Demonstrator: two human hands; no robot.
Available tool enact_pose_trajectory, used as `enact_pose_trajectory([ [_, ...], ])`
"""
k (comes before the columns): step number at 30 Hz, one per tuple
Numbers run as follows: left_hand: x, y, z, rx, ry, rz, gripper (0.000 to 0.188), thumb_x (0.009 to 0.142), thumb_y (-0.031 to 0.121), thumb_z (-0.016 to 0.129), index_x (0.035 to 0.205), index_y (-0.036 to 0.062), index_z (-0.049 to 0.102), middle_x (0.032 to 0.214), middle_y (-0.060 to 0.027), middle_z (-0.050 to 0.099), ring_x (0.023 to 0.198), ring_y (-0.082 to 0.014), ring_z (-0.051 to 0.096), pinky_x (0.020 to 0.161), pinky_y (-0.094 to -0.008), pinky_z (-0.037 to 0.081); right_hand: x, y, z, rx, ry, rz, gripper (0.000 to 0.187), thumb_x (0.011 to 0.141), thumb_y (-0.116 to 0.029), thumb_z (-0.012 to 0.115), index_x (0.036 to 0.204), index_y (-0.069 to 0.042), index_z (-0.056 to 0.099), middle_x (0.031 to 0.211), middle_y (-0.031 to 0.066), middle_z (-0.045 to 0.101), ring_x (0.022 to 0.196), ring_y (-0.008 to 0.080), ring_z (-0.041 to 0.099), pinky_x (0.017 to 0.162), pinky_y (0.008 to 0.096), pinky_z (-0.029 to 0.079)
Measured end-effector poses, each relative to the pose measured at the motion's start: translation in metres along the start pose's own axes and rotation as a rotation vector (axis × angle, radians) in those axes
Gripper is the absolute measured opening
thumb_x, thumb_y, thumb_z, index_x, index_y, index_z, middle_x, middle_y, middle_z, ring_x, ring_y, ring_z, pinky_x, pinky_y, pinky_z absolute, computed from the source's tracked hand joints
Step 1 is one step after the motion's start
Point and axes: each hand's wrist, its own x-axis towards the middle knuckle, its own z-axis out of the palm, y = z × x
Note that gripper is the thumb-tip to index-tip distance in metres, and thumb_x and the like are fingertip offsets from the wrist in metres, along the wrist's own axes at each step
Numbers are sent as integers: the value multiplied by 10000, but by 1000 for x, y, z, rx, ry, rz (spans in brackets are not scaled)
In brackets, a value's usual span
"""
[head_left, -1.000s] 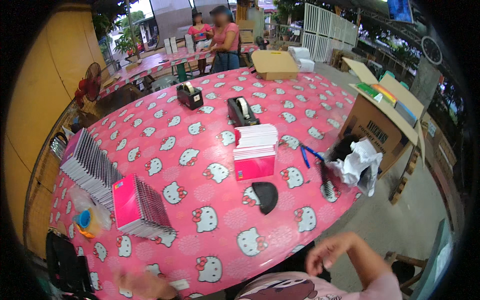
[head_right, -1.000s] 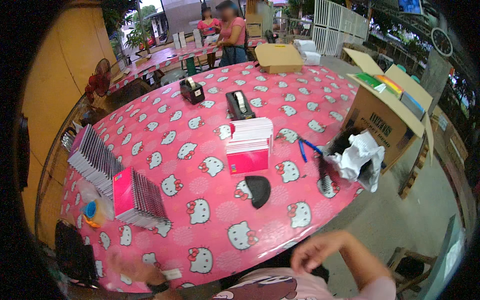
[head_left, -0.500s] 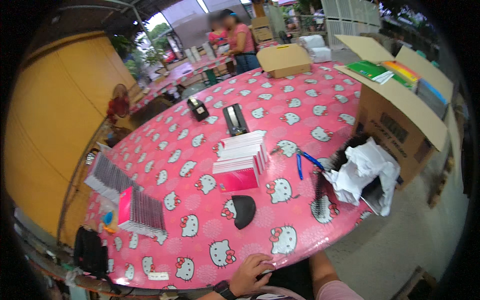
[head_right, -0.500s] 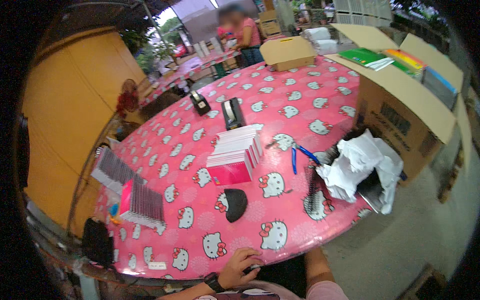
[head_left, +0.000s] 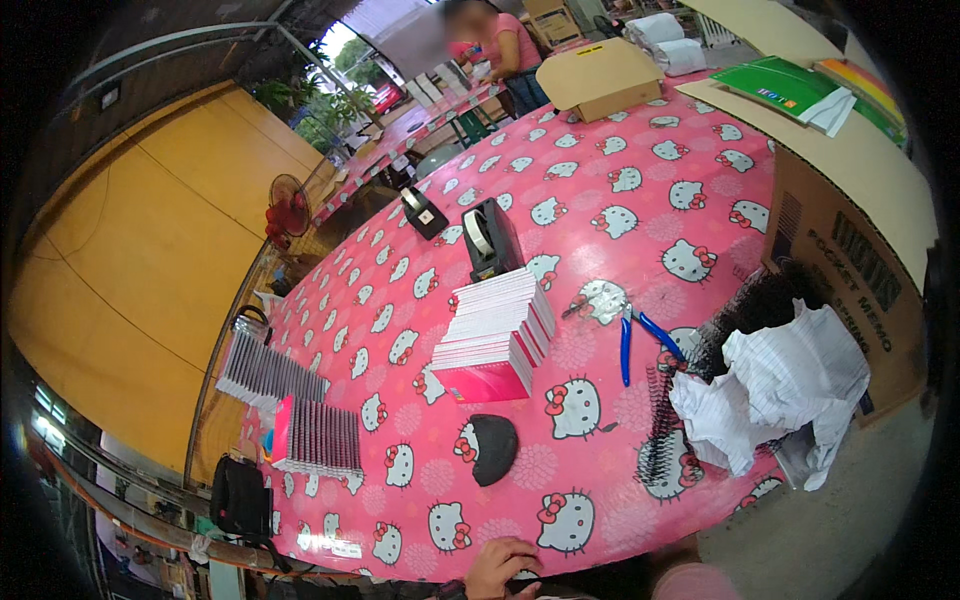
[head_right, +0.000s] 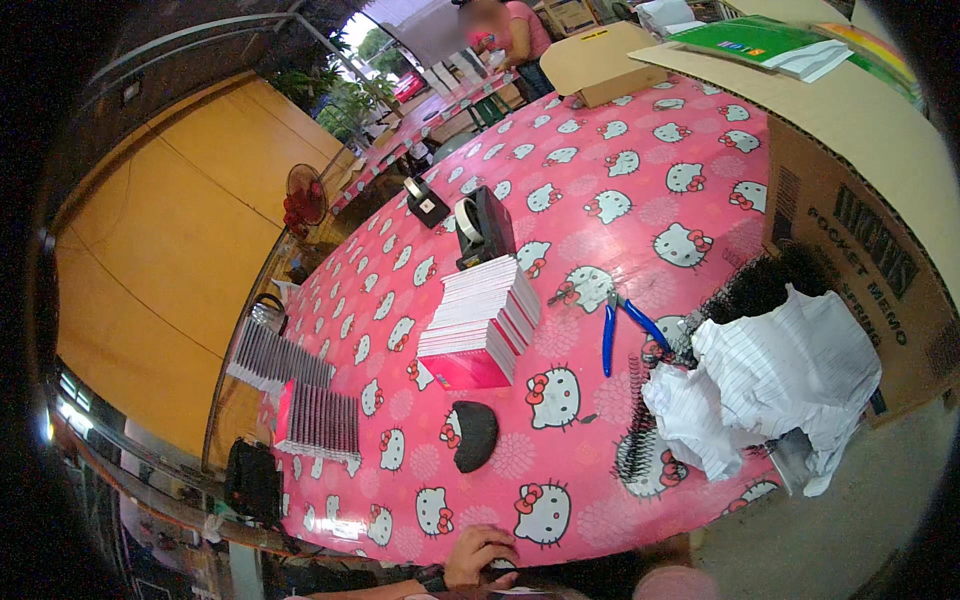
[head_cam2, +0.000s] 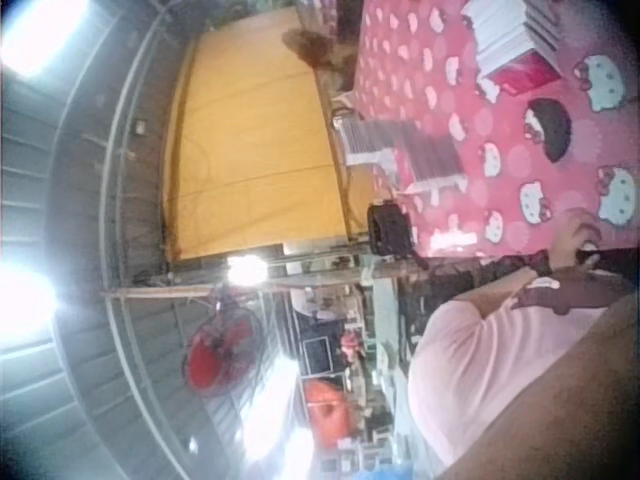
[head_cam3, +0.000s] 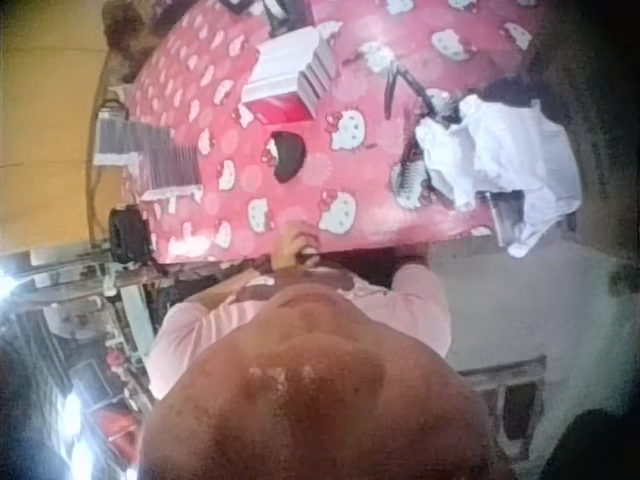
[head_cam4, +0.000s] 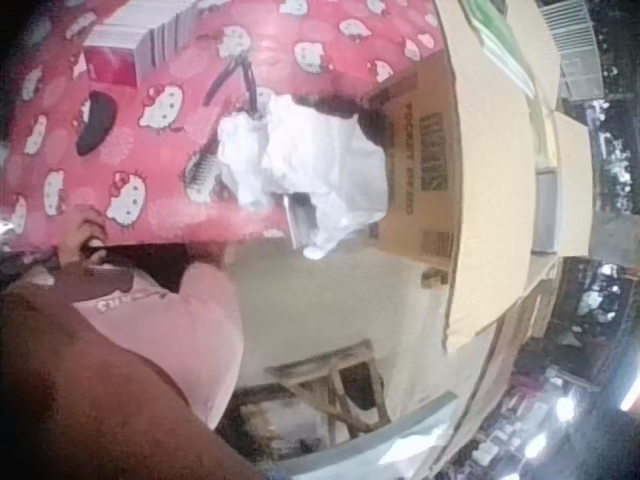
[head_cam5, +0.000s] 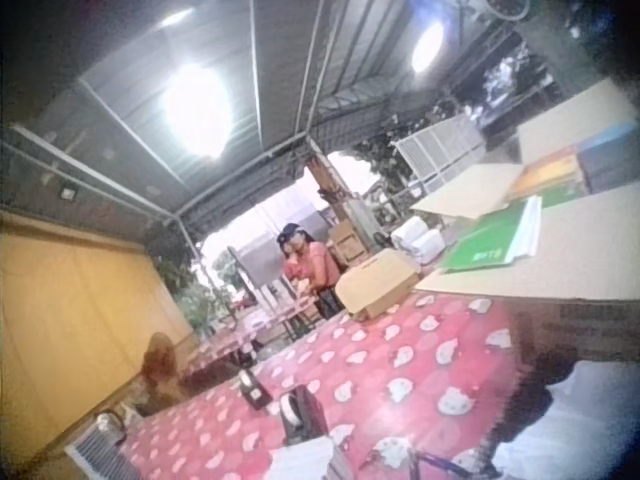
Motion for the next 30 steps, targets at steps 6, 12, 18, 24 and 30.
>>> enact_pose_trajectory([
  [6,-4,-4,1,65,13,16,289,673,203,736,922,122,615,1042,-69,575,996,-257,538,847,-388,398,-8,-7,6,-7,11,-2,434,875,-367,497,1168,-55,571,1165,127,587,1030,283,555,857,375,452],
  [12,-6,0,-2,72,43,29,275,692,205,711,935,121,611,1039,-70,569,1008,-259,528,850,-386,393,-20,-11,14,-33,25,-8,424,867,-363,506,1157,-63,582,1149,140,595,1014,290,566,854,375,454],
  [18,-10,-7,-3,-19,71,111,260,713,190,685,946,105,606,1043,-74,563,1013,-271,519,861,-392,386,-30,-3,20,-73,31,7,414,860,-359,515,1147,-71,592,1133,152,603,997,297,576,850,374,456],
  [24,-6,-16,-12,-224,38,147,331,703,190,679,1009,91,601,1123,-116,533,1057,-300,491,908,-412,370,-6,-18,21,-88,-22,-15,404,853,-355,523,1137,-79,603,1117,165,611,980,304,586,847,374,458],
  [30,37,-48,-59,-160,236,68,545,689,187,699,1188,85,502,1281,-208,394,1185,-392,367,998,-454,309,-81,37,-47,-368,-540,-42,363,835,-341,542,1081,-92,638,1055,171,635,944,292,605,844,357,461],
])
